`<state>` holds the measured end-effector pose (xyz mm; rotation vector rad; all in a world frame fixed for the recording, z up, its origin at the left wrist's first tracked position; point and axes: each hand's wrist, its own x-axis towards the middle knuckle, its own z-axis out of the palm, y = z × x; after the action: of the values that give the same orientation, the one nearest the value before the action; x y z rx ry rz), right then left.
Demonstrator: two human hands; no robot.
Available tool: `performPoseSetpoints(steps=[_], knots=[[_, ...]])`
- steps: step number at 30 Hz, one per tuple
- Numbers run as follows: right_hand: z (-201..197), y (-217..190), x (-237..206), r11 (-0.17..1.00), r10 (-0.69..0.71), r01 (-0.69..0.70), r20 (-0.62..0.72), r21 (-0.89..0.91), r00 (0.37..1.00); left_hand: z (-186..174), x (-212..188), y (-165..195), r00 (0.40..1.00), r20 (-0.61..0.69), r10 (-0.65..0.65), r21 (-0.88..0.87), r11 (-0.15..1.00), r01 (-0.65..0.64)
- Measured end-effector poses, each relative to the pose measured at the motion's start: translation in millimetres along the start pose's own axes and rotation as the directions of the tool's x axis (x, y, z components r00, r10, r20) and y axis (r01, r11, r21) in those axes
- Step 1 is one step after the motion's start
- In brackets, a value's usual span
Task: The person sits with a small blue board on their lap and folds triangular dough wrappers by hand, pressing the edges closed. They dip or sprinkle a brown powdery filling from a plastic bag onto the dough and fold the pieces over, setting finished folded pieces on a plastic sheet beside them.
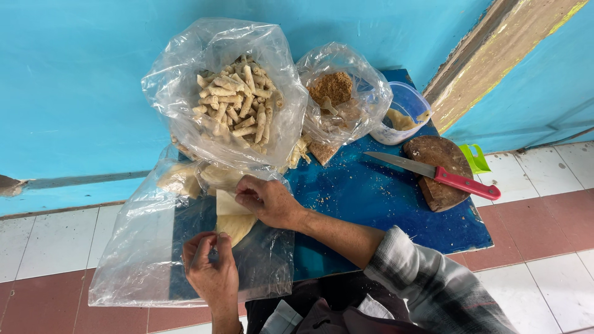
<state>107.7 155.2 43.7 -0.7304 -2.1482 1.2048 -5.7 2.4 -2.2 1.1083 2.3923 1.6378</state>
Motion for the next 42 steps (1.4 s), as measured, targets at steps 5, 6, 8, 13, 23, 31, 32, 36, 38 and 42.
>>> performPoseSetpoints(steps=[5, 6, 8, 13, 23, 31, 32, 36, 38, 42], knots=[[0, -5, -6, 0.961, -0.181, 0.204, 0.132, -0.186, 0.974, -2, 9, 5, 0.997, 0.013, 0.074, 0.023, 0.997, -0.074], [0, -6, -7, 0.948, -0.203, 0.233, 0.154, -0.216, 0.967, -1, 10, 6, 0.996, 0.021, 0.091, 0.047, 0.995, -0.092], [-1, -7, -8, 0.937, -0.263, 0.289, 0.148, -0.198, 0.953, 1, 10, 5, 0.997, 0.02, 0.068, 0.021, 0.997, -0.068], [1, -3, -7, 0.956, -0.179, 0.201, 0.117, -0.212, 0.977, 2, 2, -2, 0.999, 0.03, 0.024, 0.033, 0.999, -0.025], [-1, 12, -11, 0.901, 0.18, -0.062, -0.24, 0.43, 0.954, 1, 0, 5, 1.0, 0.015, -0.009, 0.092, 0.996, 0.007], [-87, 35, -65, 0.837, 0.346, -0.153, -0.291, 0.525, 0.892, 2, 1, 0, 0.999, -0.001, 0.055, 0.109, 0.993, -0.054], [-102, 37, -76, 0.919, 0.242, -0.108, -0.328, 0.378, 0.913, 2, 2, -1, 0.999, 0.0, 0.036, 0.085, 0.996, -0.036], [-124, 31, -132, 0.808, -0.227, 0.079, -0.186, -0.583, 0.956, -3, 7, -7, 0.999, 0.021, -0.046, -0.059, 0.997, 0.048], [-113, 27, -153, 0.62, -0.337, 0.272, 0.064, -0.736, 0.939, -8, 10, -10, 0.997, 0.041, -0.059, -0.089, 0.994, 0.063], [-90, 18, -181, 0.532, -0.375, 0.311, 0.11, -0.787, 0.92, -9, 10, -11, 0.998, 0.059, -0.036, -0.07, 0.997, 0.04]])
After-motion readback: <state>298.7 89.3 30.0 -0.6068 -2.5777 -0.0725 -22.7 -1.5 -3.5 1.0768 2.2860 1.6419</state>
